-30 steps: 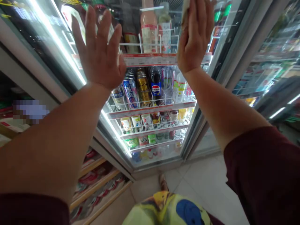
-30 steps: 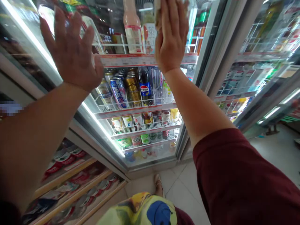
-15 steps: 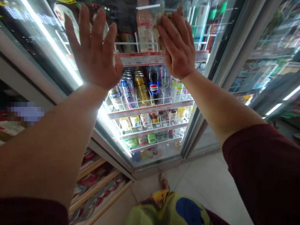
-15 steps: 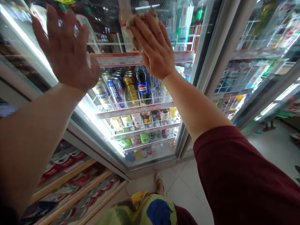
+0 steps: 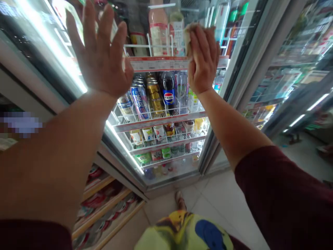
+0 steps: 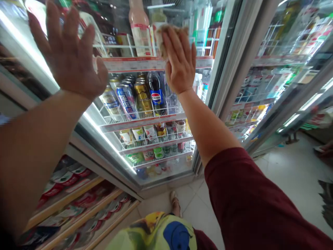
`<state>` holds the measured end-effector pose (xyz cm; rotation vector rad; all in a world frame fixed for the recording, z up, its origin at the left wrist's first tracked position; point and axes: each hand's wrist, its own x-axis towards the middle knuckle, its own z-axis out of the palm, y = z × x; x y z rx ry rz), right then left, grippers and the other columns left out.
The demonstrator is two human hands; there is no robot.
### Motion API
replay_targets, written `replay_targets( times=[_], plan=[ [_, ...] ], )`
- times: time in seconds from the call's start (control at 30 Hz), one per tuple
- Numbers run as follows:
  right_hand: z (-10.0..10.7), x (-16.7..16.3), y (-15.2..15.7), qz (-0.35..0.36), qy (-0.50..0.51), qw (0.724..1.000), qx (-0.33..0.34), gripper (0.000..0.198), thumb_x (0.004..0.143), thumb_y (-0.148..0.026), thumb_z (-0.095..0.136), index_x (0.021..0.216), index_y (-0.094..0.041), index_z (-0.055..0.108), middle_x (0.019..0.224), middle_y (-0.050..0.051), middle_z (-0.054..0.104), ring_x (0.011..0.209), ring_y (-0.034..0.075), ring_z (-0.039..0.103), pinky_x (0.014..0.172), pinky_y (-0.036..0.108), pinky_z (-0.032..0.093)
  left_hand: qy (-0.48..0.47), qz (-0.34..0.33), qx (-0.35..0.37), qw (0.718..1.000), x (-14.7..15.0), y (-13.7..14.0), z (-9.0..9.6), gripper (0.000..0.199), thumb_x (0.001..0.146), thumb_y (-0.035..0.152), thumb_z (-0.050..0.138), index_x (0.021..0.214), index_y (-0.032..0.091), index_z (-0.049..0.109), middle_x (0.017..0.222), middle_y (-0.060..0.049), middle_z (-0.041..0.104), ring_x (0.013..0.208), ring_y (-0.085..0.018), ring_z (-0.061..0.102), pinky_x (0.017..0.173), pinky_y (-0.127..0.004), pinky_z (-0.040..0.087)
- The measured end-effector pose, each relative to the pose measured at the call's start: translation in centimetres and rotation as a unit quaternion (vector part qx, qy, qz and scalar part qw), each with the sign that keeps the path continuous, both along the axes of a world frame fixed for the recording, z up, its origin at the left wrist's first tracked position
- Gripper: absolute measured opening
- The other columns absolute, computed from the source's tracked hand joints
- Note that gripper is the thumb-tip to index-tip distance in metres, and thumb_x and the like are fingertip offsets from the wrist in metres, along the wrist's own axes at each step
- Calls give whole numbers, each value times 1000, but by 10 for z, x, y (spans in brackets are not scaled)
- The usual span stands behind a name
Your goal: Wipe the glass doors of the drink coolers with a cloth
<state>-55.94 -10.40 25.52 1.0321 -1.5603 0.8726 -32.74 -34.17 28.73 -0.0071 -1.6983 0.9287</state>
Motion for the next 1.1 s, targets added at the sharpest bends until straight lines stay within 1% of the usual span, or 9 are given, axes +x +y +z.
replay_targets(
  times=[0.07,0.13,0.27,0.33,0.53,0.7,0.83,1.0,1.1],
  plan=[
    [-2,-10,-6,-24,-70,993,-95,72,104,-34,7,164,-34,46,172,1,47,171,22,21,142,58,12,10,4,-21,1000,-1,0,0,77,103,49,20,173,33,-6,182,13,-10,166,-13,-24,133,-37,-26],
    [-4,-18,-7,-43,-92,989,-103,72,104,-34,6,166,-36,43,174,-1,44,172,20,16,142,56,12,17,4,-26,1000,-3,-2,1,76,103,47,19,174,32,-5,182,13,-10,166,-13,-24,134,-38,-25],
    [-19,-23,21,12,-44,995,87,58,106,-52,31,162,-48,46,172,-9,47,172,21,14,141,58,20,-7,4,4,1000,-2,-7,2,78,104,52,22,173,36,-10,182,13,-11,166,-16,-21,132,-39,-28],
    [-32,-29,38,41,-51,992,110,58,105,-59,34,159,-47,51,170,-10,50,171,23,18,140,60,21,-29,-7,15,999,-1,-8,2,79,104,55,24,173,38,-12,181,13,-13,166,-19,-20,129,-38,-32],
    [-56,-51,37,20,-81,991,-102,78,105,-62,8,165,-29,46,176,2,42,172,25,16,141,63,14,-56,-24,99,993,-1,-13,1,87,99,64,39,175,40,2,181,18,-10,170,-27,-12,128,-39,-35],
    [-9,-64,22,64,15,998,9,63,109,-59,19,160,-39,48,174,-6,44,170,18,18,141,53,18,-70,-57,179,980,4,0,-1,87,96,71,44,174,37,22,178,24,-3,171,-29,-6,130,-35,-35],
    [48,-64,18,-30,-24,989,-143,63,112,-33,10,157,-11,48,170,11,50,166,20,25,141,52,12,-84,-80,224,968,12,19,-3,85,96,70,40,173,36,25,177,25,2,170,-25,-11,134,-36,-30],
    [80,-11,16,11,173,977,126,52,119,-40,19,165,-23,39,175,-4,44,168,16,25,140,40,22,-85,-81,211,970,9,12,-1,89,94,65,50,174,35,26,179,22,2,171,-32,-5,131,-37,-35],
    [97,9,4,-67,32,996,46,52,119,-29,21,167,-20,37,179,-4,37,168,17,25,141,35,14,-85,-73,204,973,8,5,-1,86,95,64,48,174,40,22,180,19,4,171,-29,-5,133,-41,-31]
  ],
)
